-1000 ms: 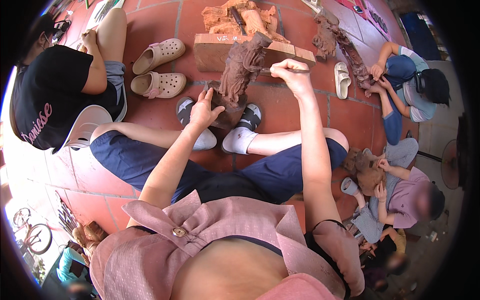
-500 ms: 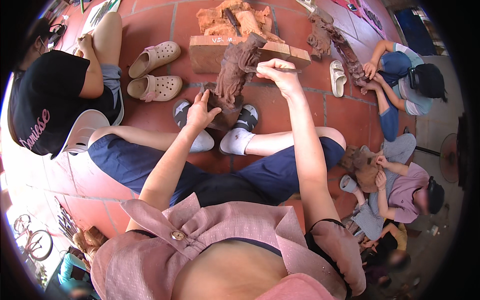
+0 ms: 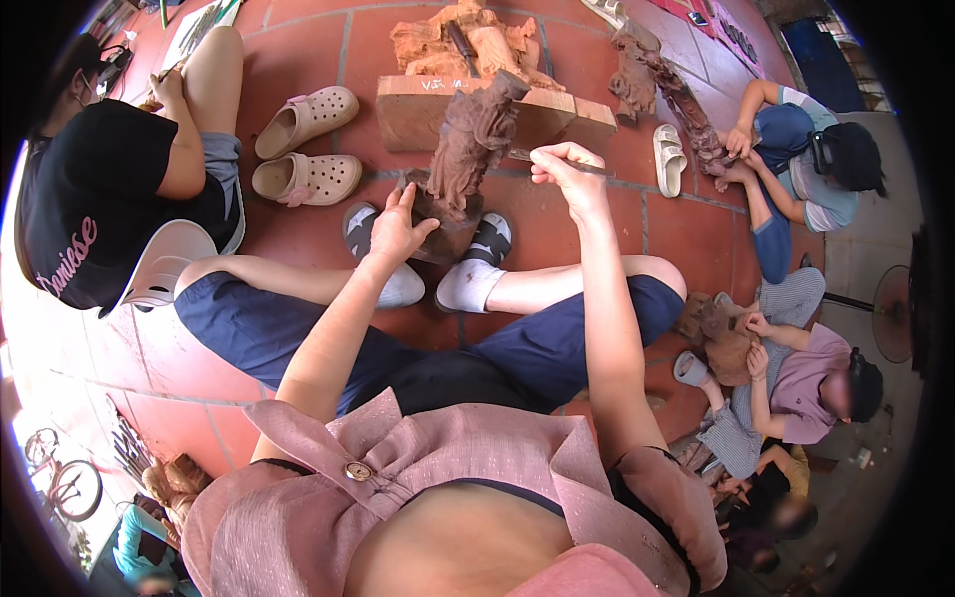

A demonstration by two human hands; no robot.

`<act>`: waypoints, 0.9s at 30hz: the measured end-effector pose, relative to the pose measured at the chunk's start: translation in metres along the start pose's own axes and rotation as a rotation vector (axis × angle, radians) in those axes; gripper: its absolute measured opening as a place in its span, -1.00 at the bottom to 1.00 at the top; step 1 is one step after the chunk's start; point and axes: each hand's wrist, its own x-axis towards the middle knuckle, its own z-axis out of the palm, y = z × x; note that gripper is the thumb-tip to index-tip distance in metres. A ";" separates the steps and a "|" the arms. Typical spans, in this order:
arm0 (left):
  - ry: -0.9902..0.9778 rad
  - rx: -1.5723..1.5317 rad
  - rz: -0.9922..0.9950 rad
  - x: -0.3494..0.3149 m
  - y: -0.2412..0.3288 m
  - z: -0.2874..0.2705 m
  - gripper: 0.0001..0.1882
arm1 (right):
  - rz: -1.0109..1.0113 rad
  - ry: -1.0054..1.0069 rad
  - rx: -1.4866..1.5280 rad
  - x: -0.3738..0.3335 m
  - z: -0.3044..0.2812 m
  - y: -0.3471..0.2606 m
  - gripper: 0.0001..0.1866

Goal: The person sits on the floor and uses a small metal tool to carve and shape a brown clay sculpture mounted on a wooden block. They repeatedly scrape and refine the surface of the clay, rotating the piece as needed to access different areas.

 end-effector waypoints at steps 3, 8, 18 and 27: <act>0.009 0.000 0.014 0.002 -0.004 0.002 -0.10 | -0.104 0.036 0.046 -0.006 0.019 -0.002 -0.88; 0.008 0.001 0.007 0.000 -0.003 0.002 -0.10 | -0.211 0.016 0.032 -0.015 0.057 -0.004 -0.78; 0.034 -0.018 0.011 -0.001 -0.003 0.003 -0.12 | -0.327 0.189 -0.045 -0.005 0.070 0.016 -0.82; 0.024 -0.014 0.002 -0.001 0.000 0.001 -0.13 | -0.308 0.181 -0.055 -0.004 0.066 0.015 -0.83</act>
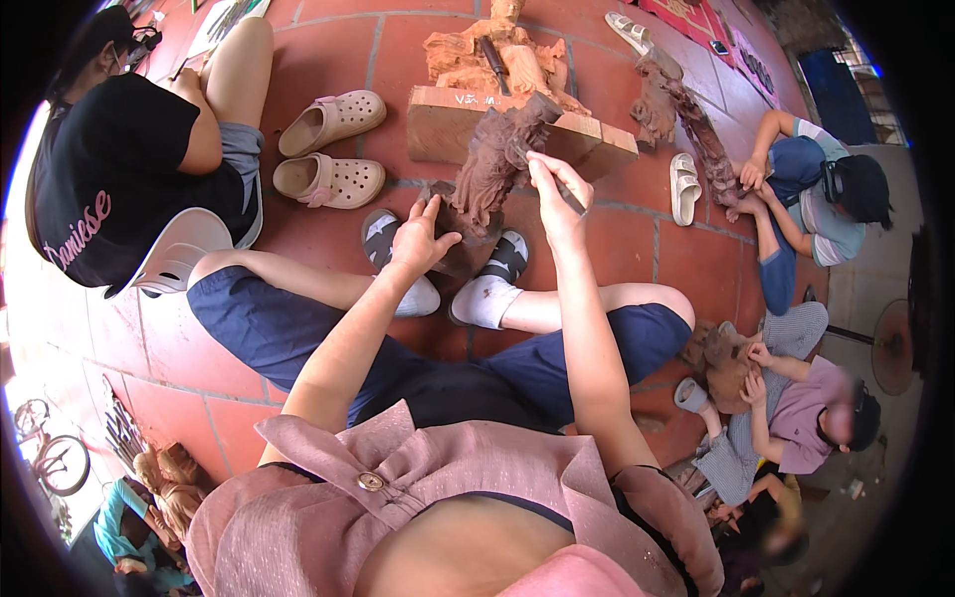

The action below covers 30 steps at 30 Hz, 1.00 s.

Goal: The person sits on the floor and uses a small metal tool to carve and shape a brown clay sculpture mounted on a wooden block. They repeatedly scrape and refine the surface of the clay, rotating the piece as needed to access different areas.

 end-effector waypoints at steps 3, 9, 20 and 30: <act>0.002 0.004 0.003 -0.001 -0.001 0.000 -0.12 | 0.024 -0.019 -0.008 -0.001 0.001 -0.005 -0.84; 0.030 0.002 0.029 0.000 -0.003 0.004 -0.11 | 0.005 0.011 -0.020 0.002 0.003 0.000 -0.85; -0.004 0.002 -0.007 -0.001 0.001 -0.002 -0.14 | 0.086 0.068 0.111 -0.003 0.008 0.002 -0.84; 0.001 -0.008 0.000 -0.001 0.000 -0.002 -0.13 | 0.110 0.125 0.233 0.000 0.016 0.002 -0.83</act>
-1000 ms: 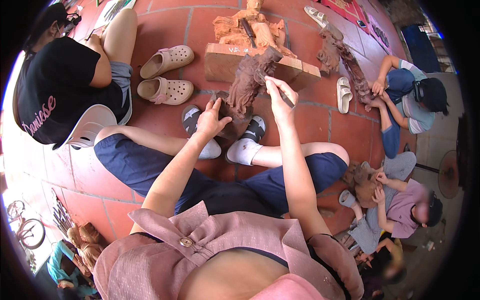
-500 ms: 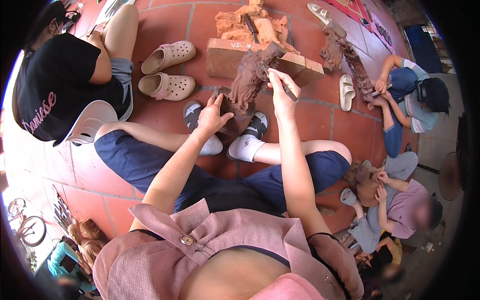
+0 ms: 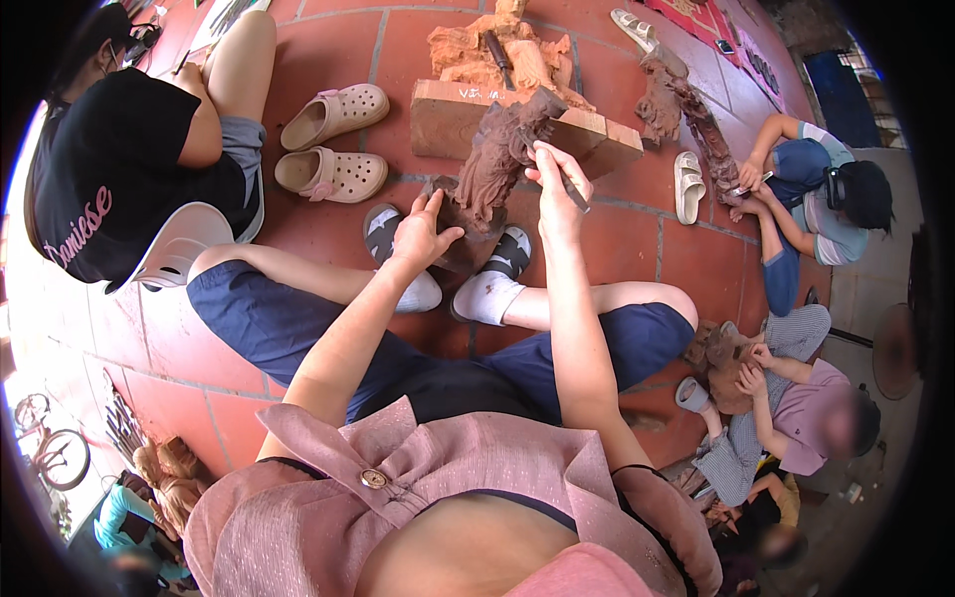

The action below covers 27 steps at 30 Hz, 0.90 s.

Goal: The person sits on the floor and uses a small metal tool to carve and shape a brown clay sculpture mounted on a wooden block. They repeatedly scrape and refine the surface of the clay, rotating the piece as needed to access different areas.

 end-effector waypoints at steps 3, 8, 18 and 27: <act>-0.002 -0.005 -0.004 0.000 0.001 -0.001 -0.13 | -0.018 -0.044 -0.062 0.000 -0.005 0.003 -0.82; 0.002 0.000 -0.002 0.000 0.001 -0.001 -0.12 | 0.030 -0.002 0.001 0.001 -0.001 0.002 -0.82; -0.001 0.006 -0.008 0.000 0.000 0.000 -0.13 | 0.056 0.023 0.045 0.004 -0.001 -0.001 -0.83; 0.002 -0.011 -0.005 0.000 -0.002 0.000 -0.14 | 0.083 -0.060 0.040 -0.005 -0.016 -0.017 -0.83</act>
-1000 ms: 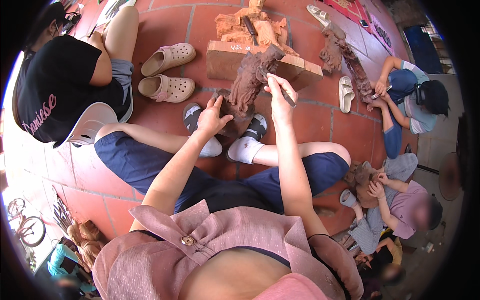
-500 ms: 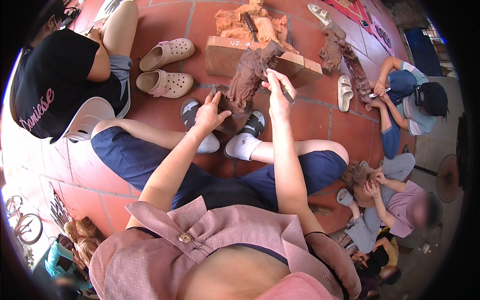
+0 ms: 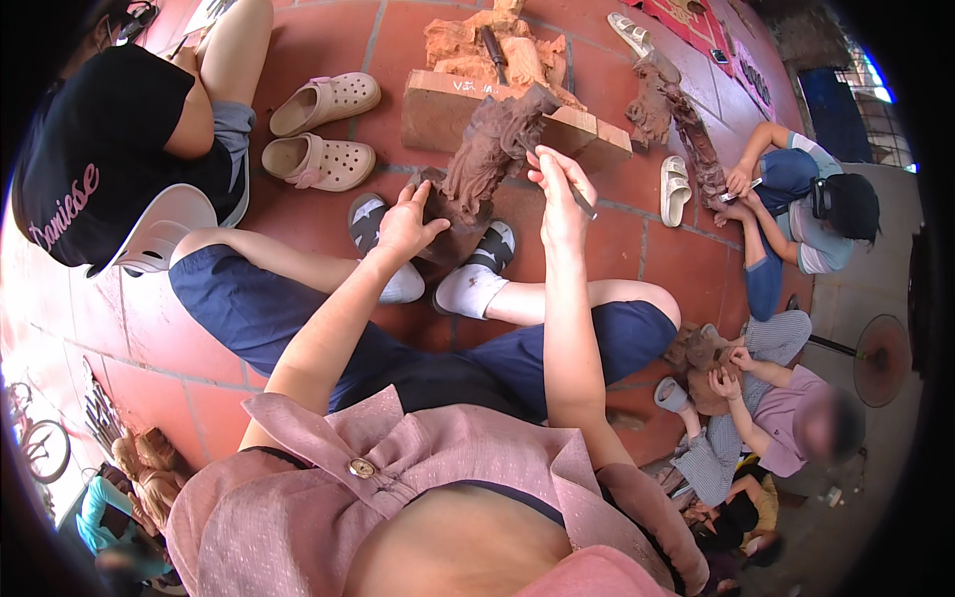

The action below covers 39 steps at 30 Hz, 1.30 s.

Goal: The person sits on the floor and uses a small metal tool to carve and shape a brown clay sculpture mounted on a wooden block. They repeatedly scrape and refine the surface of the clay, rotating the piece as needed to access different areas.

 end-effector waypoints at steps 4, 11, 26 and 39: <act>-0.003 0.007 -0.002 0.001 0.002 0.000 -0.14 | -0.037 0.009 -0.034 0.008 0.004 0.010 -0.82; 0.011 0.011 0.005 0.000 0.000 0.003 -0.13 | -0.082 0.012 -0.148 0.012 0.012 0.020 -0.83; 0.006 0.009 0.001 0.001 0.001 0.001 -0.13 | -0.048 0.086 0.035 0.008 0.014 0.027 -0.83; 0.023 0.004 0.008 0.002 -0.001 0.005 -0.13 | 0.073 -0.046 -0.042 0.014 -0.003 0.009 -0.83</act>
